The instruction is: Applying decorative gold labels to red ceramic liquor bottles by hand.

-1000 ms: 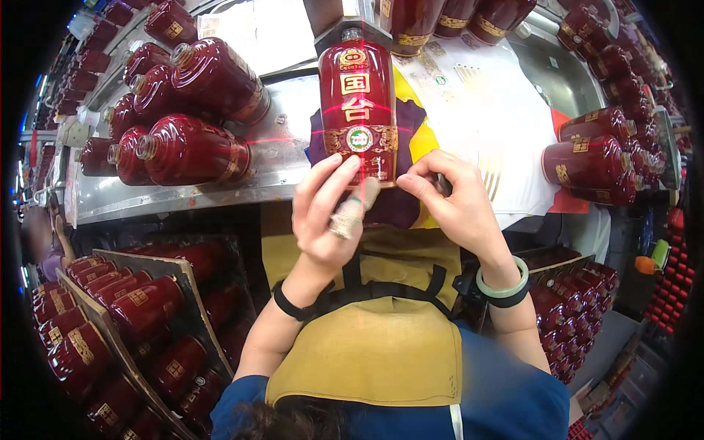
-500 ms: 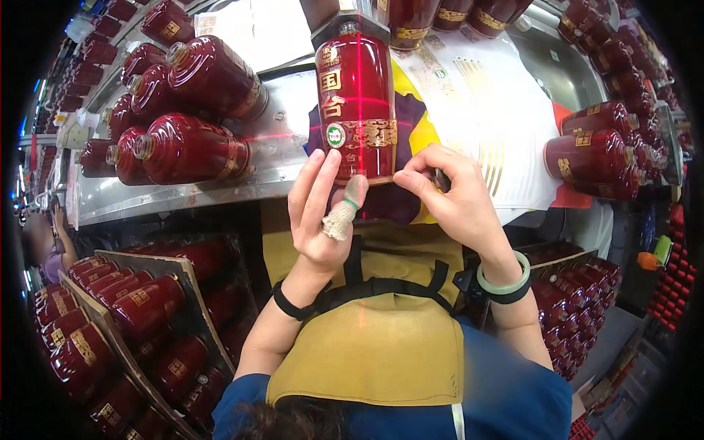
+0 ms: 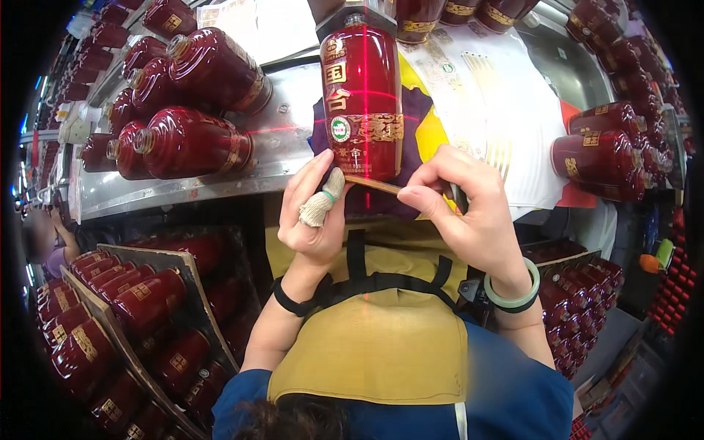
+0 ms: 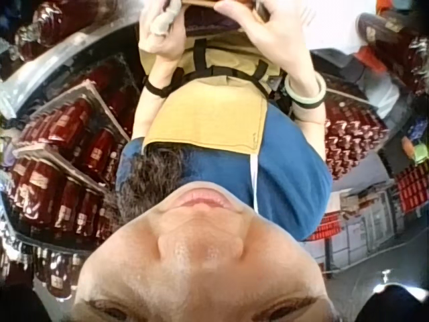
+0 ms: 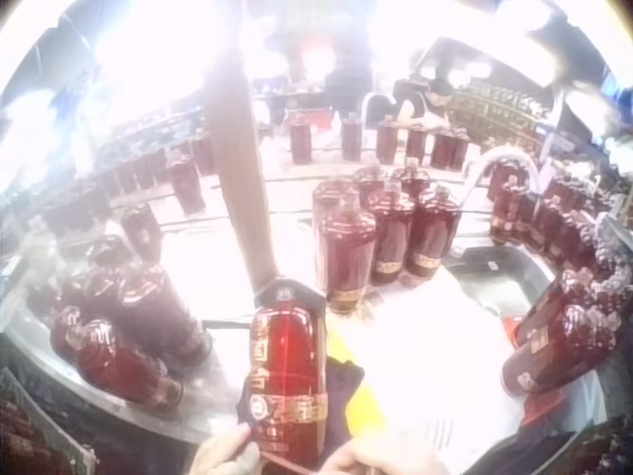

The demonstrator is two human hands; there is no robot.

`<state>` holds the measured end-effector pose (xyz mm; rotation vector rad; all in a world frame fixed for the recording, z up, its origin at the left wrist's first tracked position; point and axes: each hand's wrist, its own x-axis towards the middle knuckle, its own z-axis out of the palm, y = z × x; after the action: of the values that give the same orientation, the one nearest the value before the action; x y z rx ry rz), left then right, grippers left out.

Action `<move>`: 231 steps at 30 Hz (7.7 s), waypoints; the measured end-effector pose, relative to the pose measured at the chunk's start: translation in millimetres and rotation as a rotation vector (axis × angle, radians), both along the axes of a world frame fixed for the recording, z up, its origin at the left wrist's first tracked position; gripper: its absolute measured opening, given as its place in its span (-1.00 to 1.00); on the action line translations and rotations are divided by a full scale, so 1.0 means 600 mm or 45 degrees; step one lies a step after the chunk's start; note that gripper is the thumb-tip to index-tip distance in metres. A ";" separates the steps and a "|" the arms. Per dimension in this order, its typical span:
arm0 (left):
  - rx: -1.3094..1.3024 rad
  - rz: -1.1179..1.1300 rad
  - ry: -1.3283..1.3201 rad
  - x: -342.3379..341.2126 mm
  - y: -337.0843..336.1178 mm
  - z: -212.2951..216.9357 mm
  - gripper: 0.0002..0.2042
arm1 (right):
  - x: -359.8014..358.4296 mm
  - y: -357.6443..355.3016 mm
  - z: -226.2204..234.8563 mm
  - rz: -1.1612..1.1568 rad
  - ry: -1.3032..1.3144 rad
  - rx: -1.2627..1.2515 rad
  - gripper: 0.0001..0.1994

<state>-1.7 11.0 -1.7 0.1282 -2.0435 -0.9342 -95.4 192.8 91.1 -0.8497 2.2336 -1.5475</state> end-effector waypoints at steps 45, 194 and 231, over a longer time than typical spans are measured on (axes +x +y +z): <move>-0.522 -0.127 -0.011 -0.015 0.011 0.032 -0.68 | -0.022 0.006 -0.045 -0.094 -0.002 0.160 -0.78; -0.261 -0.008 -0.186 -0.006 -0.003 0.015 -0.55 | 0.047 -0.040 -0.083 -0.480 -0.237 -0.371 -0.87; 0.850 -0.244 -0.302 -0.075 -0.053 0.074 -0.41 | 0.020 -0.010 -0.107 -0.569 -0.061 -0.127 -0.90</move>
<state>-46.7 -20.8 42.6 0.4218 -1.8932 -1.7693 -83.5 187.0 27.1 -0.3391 2.4420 -1.8563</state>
